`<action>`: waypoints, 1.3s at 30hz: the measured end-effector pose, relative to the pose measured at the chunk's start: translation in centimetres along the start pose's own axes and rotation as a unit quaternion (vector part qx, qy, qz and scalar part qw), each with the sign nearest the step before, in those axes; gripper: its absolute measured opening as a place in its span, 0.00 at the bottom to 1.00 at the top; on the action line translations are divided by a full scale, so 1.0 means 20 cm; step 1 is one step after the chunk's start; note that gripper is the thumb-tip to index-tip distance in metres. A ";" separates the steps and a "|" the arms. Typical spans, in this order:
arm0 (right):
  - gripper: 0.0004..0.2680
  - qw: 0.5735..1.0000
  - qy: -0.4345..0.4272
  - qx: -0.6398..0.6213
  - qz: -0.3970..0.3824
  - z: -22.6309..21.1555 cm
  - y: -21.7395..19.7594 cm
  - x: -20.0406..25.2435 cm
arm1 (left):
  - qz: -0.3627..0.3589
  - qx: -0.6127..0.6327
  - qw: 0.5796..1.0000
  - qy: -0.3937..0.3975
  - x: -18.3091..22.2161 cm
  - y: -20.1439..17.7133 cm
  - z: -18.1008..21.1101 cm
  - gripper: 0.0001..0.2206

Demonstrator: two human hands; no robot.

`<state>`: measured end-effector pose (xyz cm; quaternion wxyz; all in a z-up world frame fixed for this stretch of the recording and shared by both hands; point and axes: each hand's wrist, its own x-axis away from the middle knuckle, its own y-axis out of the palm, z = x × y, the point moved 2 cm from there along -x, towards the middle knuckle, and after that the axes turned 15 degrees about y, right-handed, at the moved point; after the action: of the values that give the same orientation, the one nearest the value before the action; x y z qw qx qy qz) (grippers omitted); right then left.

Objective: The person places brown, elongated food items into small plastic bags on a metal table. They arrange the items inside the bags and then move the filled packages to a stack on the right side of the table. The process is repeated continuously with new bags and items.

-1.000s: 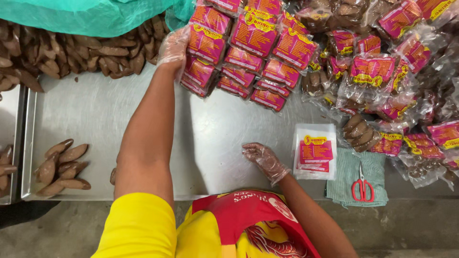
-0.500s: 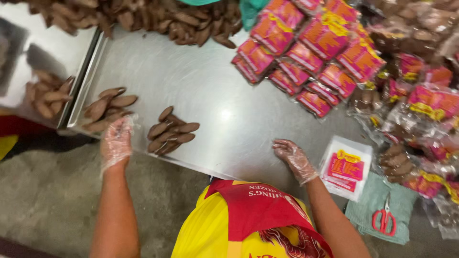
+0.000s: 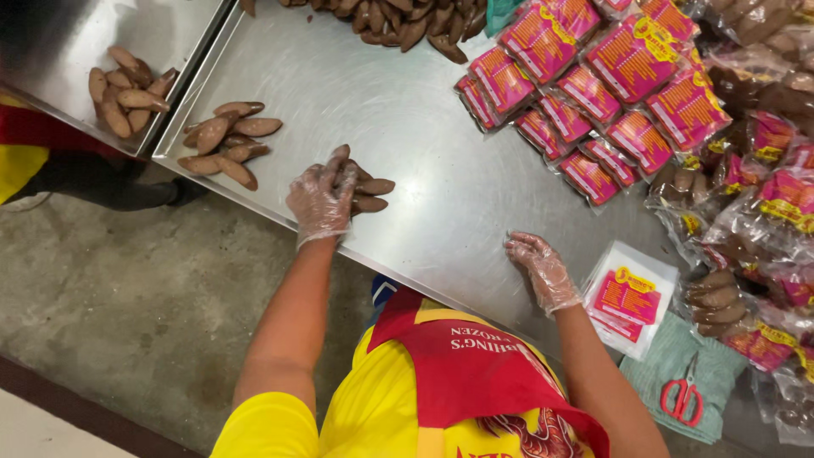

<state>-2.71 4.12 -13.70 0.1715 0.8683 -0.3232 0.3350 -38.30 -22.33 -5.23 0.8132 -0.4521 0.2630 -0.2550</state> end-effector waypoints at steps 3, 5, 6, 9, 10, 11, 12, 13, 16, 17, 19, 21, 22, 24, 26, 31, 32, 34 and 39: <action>0.14 0.998 -0.038 0.014 0.039 0.05 0.02 0.02 | 0.101 -0.042 0.985 0.136 0.00 0.06 0.16 0.21; 0.12 0.989 -0.062 0.091 0.095 0.06 0.04 0.08 | 0.067 0.017 0.984 0.167 -0.01 0.15 0.27 0.18; 0.12 0.986 -0.051 0.095 0.124 0.08 0.04 0.13 | 0.047 0.049 0.980 0.185 -0.01 0.19 0.33 0.16; 0.11 0.964 -0.074 0.137 0.215 0.09 -0.04 0.35 | 0.007 0.098 0.948 0.304 0.00 0.29 0.51 0.15; 0.12 0.947 -0.120 0.171 0.245 0.10 -0.10 0.44 | -0.023 0.115 0.939 0.322 0.01 0.31 0.57 0.15; 0.12 0.924 -0.164 0.207 0.275 0.11 -0.15 0.52 | -0.053 0.132 0.930 0.340 0.02 0.32 0.61 0.15; 0.13 0.920 -0.156 0.188 0.308 0.12 -0.22 0.56 | -0.079 0.146 0.920 0.356 0.02 0.33 0.65 0.16; 0.13 0.914 -0.147 0.167 0.340 0.13 -0.32 0.61 | -0.102 0.163 0.906 0.377 0.00 0.35 0.68 0.15; 0.17 0.836 -0.201 0.291 0.419 0.13 -0.52 0.74 | -0.176 0.223 0.885 0.368 -0.06 0.34 0.73 0.14; 0.19 0.791 -0.230 0.362 0.437 0.10 -0.56 0.77 | -0.206 0.257 0.889 0.319 -0.06 0.31 0.71 0.15; 0.22 0.761 -0.183 0.435 0.445 0.09 -0.60 0.77 | -0.169 0.231 0.912 0.293 -0.03 0.28 0.72 0.18; 0.20 0.749 -0.177 0.470 0.432 0.07 -0.63 0.74 | -0.023 0.111 0.933 0.341 0.00 0.25 0.77 0.17; 0.17 0.755 -0.190 0.470 0.416 0.08 -0.65 0.73 | -0.034 0.181 0.939 0.291 0.02 0.24 0.78 0.16; 0.12 0.781 -0.209 0.442 0.388 0.12 -0.69 0.71 | -0.055 0.317 0.929 0.182 0.06 0.25 0.81 0.14; 0.06 0.819 -0.223 0.386 0.360 0.16 -0.73 0.70 | -0.144 0.426 0.891 0.062 0.10 0.28 0.86 0.13; 0.05 0.800 -0.229 0.392 0.393 0.14 -0.76 0.73 | -0.184 0.264 0.907 0.271 0.17 0.39 1.21 0.13; 0.05 0.773 -0.244 0.415 0.413 0.11 -0.76 0.74 | -0.303 0.275 0.886 0.220 0.19 0.44 1.31 0.14; 0.05 0.756 -0.265 0.448 0.397 0.05 -0.76 0.75 | -0.253 0.302 0.819 0.417 0.23 0.50 1.62 0.16; 0.04 0.743 -0.276 0.460 0.401 -0.08 -0.75 0.77 | -0.492 0.038 0.743 0.452 0.35 0.78 2.12 0.19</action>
<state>15.48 9.05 -3.15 -0.4951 0.6869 -0.4815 0.2265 -2.47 5.70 -0.93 0.3777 -0.3189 0.3311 -0.8038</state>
